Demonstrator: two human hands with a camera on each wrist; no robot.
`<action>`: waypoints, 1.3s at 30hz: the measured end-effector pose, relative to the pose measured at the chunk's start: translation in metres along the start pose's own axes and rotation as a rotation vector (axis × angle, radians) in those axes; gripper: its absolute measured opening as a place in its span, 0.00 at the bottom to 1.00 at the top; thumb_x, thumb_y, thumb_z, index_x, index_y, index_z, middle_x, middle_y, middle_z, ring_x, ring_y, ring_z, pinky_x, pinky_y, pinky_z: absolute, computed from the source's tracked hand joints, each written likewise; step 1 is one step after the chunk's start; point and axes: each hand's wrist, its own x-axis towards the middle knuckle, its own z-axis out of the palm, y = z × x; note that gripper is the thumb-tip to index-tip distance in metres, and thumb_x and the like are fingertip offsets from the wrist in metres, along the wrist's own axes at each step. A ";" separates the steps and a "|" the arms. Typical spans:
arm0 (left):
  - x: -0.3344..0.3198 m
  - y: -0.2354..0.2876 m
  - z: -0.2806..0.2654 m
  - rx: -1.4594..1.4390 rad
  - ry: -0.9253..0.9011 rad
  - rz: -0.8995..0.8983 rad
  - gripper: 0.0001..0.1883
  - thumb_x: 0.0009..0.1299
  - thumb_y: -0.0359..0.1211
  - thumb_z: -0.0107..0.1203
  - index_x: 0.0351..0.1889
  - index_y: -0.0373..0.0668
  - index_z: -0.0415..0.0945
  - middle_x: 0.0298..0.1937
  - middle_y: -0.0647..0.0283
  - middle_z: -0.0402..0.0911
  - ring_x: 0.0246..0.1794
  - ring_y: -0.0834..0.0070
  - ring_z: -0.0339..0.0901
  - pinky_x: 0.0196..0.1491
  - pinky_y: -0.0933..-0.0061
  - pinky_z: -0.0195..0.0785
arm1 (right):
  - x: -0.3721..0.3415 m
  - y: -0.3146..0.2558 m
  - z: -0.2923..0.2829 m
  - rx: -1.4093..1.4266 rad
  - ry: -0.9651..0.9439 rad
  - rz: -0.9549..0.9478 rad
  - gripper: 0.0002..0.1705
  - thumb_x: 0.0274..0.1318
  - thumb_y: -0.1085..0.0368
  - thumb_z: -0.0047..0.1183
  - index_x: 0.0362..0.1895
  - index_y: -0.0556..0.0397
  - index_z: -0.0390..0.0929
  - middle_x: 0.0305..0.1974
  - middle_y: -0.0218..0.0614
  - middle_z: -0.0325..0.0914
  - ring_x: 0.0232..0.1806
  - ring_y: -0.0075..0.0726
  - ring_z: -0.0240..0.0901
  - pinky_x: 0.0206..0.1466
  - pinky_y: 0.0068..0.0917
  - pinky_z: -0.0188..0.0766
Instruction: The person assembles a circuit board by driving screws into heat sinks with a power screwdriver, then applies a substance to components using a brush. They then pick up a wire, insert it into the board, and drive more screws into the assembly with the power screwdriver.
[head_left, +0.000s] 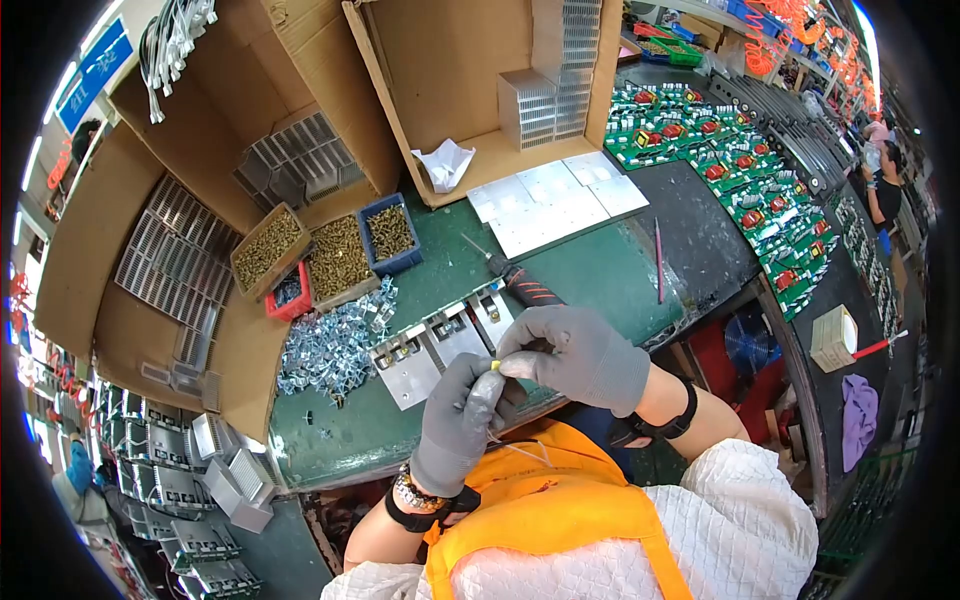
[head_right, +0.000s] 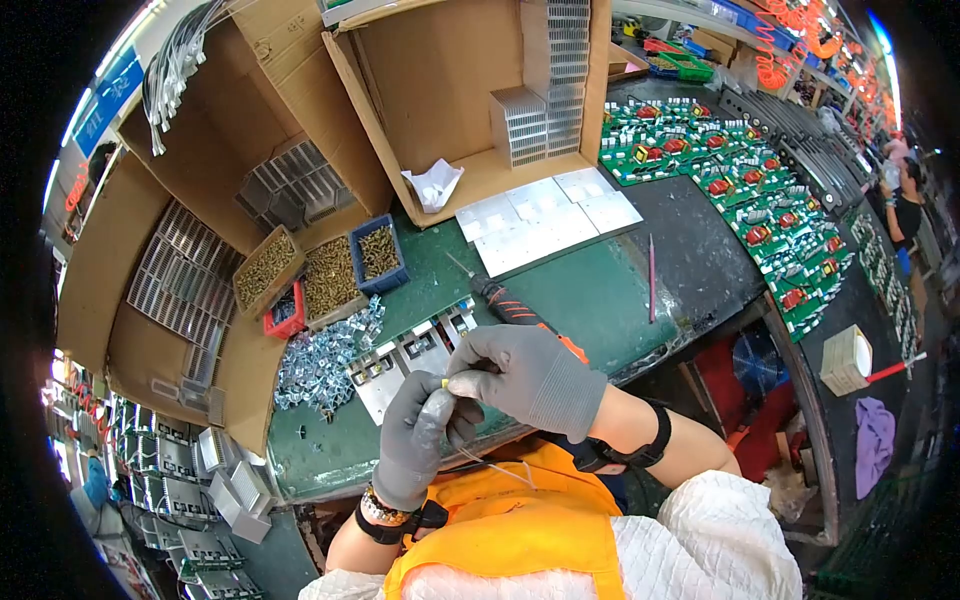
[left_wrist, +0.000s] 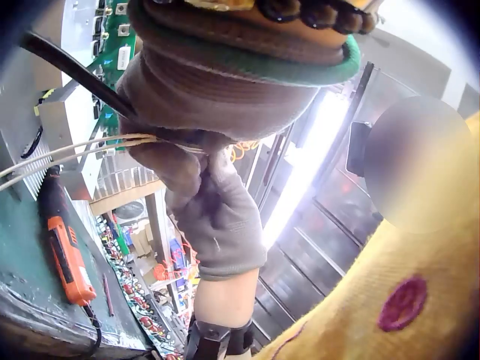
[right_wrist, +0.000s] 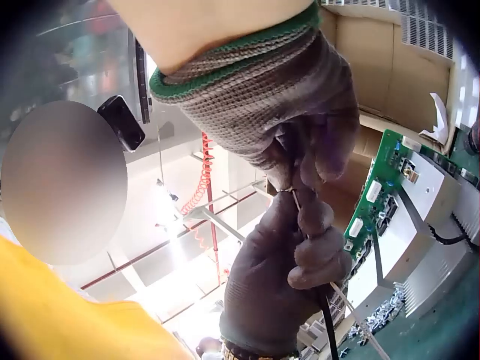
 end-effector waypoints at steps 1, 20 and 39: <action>0.000 0.000 0.000 0.000 -0.001 0.000 0.12 0.77 0.39 0.45 0.43 0.38 0.70 0.31 0.63 0.81 0.26 0.82 0.74 0.30 0.82 0.67 | 0.000 0.002 0.000 0.007 0.006 -0.005 0.08 0.56 0.66 0.61 0.38 0.55 0.79 0.32 0.36 0.81 0.33 0.30 0.76 0.39 0.25 0.72; -0.007 0.013 -0.013 0.131 -0.213 -0.157 0.14 0.77 0.41 0.48 0.42 0.39 0.73 0.28 0.67 0.78 0.25 0.85 0.72 0.30 0.83 0.66 | 0.005 0.017 -0.009 -0.173 -0.400 -0.086 0.21 0.66 0.50 0.49 0.39 0.57 0.75 0.31 0.43 0.75 0.34 0.42 0.73 0.40 0.31 0.69; 0.006 0.029 0.022 0.028 -0.060 0.166 0.12 0.74 0.32 0.52 0.50 0.35 0.74 0.38 0.65 0.78 0.39 0.82 0.75 0.45 0.79 0.68 | -0.002 0.002 -0.047 -0.273 0.040 -0.405 0.09 0.58 0.65 0.53 0.32 0.59 0.74 0.26 0.41 0.69 0.29 0.41 0.68 0.34 0.32 0.66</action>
